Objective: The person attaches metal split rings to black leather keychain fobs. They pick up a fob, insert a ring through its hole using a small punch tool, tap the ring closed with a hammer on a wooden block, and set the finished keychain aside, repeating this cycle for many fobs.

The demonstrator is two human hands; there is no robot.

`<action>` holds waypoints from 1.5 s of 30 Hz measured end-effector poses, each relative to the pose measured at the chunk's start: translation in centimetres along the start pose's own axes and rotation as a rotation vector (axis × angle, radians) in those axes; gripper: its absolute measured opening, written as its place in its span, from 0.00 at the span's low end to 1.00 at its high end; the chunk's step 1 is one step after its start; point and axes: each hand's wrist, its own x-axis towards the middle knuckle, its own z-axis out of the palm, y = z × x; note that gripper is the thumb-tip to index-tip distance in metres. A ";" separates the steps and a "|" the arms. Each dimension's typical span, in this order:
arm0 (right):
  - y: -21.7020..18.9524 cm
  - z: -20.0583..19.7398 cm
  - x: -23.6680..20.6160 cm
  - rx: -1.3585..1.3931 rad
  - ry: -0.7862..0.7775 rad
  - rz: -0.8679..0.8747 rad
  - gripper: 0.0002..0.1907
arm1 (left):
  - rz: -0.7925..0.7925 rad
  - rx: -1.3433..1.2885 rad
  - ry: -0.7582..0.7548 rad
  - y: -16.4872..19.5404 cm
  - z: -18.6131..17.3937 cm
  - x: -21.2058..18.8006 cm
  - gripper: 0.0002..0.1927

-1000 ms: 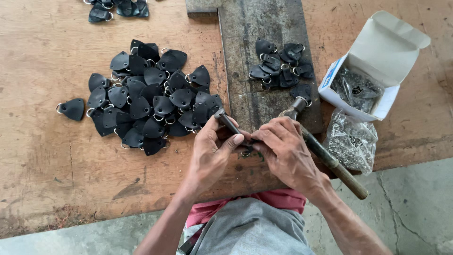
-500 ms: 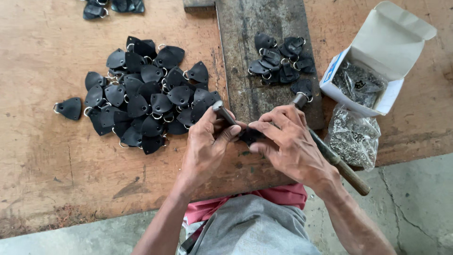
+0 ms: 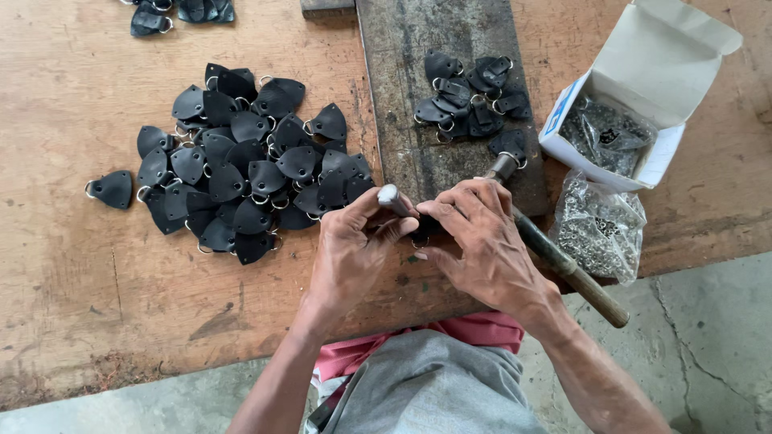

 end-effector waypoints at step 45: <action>2.4 -15.0 -8.8 0.571 0.510 -0.037 0.12 | 0.506 0.416 0.258 -3.2 3.7 -0.5 0.13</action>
